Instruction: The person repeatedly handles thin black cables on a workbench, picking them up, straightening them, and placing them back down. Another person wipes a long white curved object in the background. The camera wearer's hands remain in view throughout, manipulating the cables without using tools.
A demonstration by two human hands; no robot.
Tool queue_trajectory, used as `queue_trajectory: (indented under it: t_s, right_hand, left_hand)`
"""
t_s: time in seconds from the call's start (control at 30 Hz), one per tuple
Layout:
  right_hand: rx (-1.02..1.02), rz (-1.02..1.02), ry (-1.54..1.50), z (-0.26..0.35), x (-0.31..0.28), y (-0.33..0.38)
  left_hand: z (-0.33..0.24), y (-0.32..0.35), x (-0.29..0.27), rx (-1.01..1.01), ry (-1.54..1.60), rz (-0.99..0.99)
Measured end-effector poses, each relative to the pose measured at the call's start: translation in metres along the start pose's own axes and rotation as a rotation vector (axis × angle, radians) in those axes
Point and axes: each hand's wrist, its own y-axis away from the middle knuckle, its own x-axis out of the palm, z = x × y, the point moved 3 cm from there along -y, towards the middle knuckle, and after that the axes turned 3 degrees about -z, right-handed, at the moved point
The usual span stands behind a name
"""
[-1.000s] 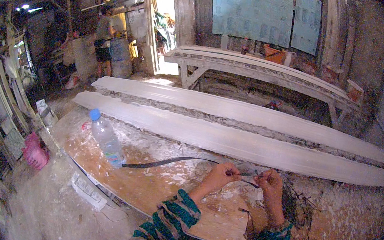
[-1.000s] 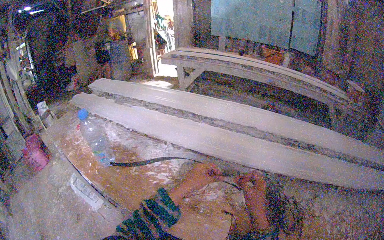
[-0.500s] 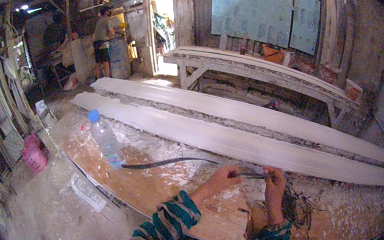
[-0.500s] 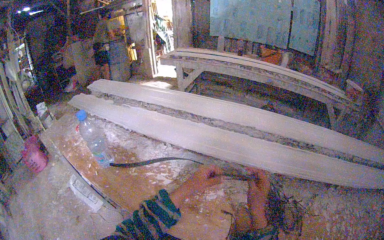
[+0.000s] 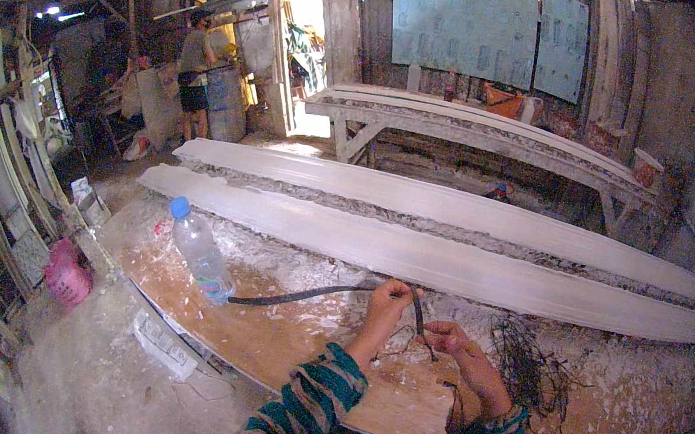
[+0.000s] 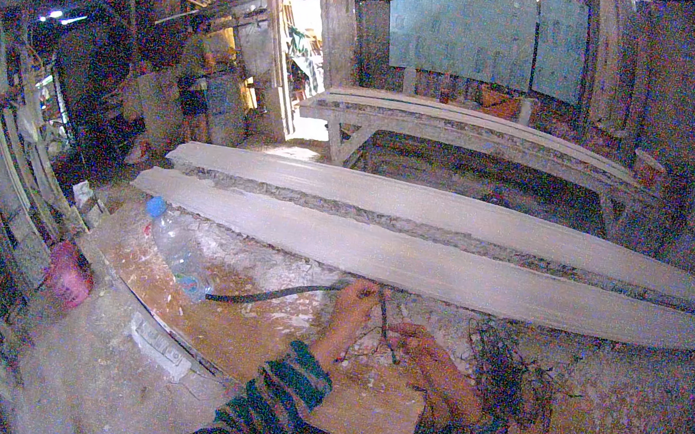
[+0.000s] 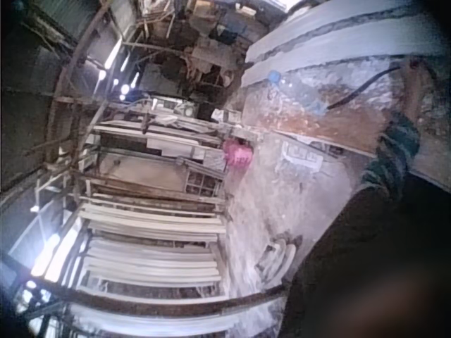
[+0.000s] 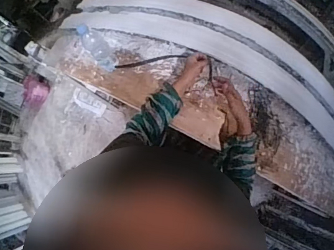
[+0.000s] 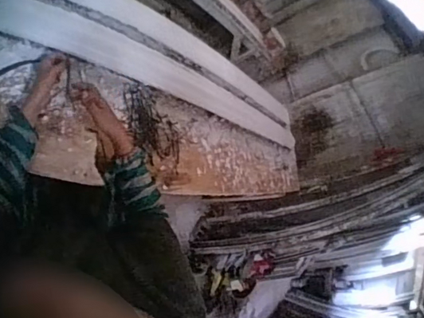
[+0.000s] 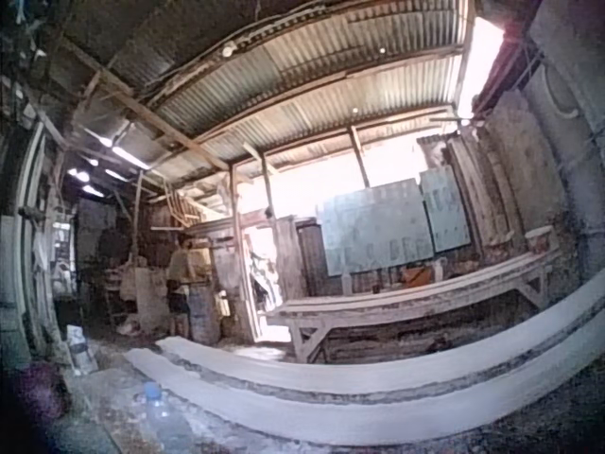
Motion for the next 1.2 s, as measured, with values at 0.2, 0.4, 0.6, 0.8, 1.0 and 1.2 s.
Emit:
queue_trajectory:
  t_s: [0.2, 0.4, 0.6, 0.8, 1.0, 1.2]
  right_hand:
    - [-0.321, -0.017, 0.388, 0.004, -0.006, -0.005]
    - [-0.254, -0.257, 0.492, 0.001, -0.023, -0.004]
    - [-0.318, -0.437, 0.404, -0.005, -0.042, -0.011]
    - [-0.339, -0.595, 0.561, -0.009, -0.060, -0.017]
    - [-0.636, -0.731, 0.906, -0.009, -0.065, -0.013]
    - [-0.649, -0.820, 0.917, 0.000, -0.064, -0.009]
  left_hand:
    - [-0.001, 0.000, 0.002, 0.180, -0.060, -0.004]
    - [0.005, -0.006, 0.008, 0.446, -0.364, 0.128]
    - [0.002, 0.005, 0.015, 0.138, -0.280, 0.377]
    - [0.005, 0.013, 0.027, 0.036, -0.198, 0.539]
    - [0.008, 0.020, 0.035, 0.163, -0.196, 0.754]
    - [-0.006, 0.045, 0.040, 0.125, -0.115, 1.088]
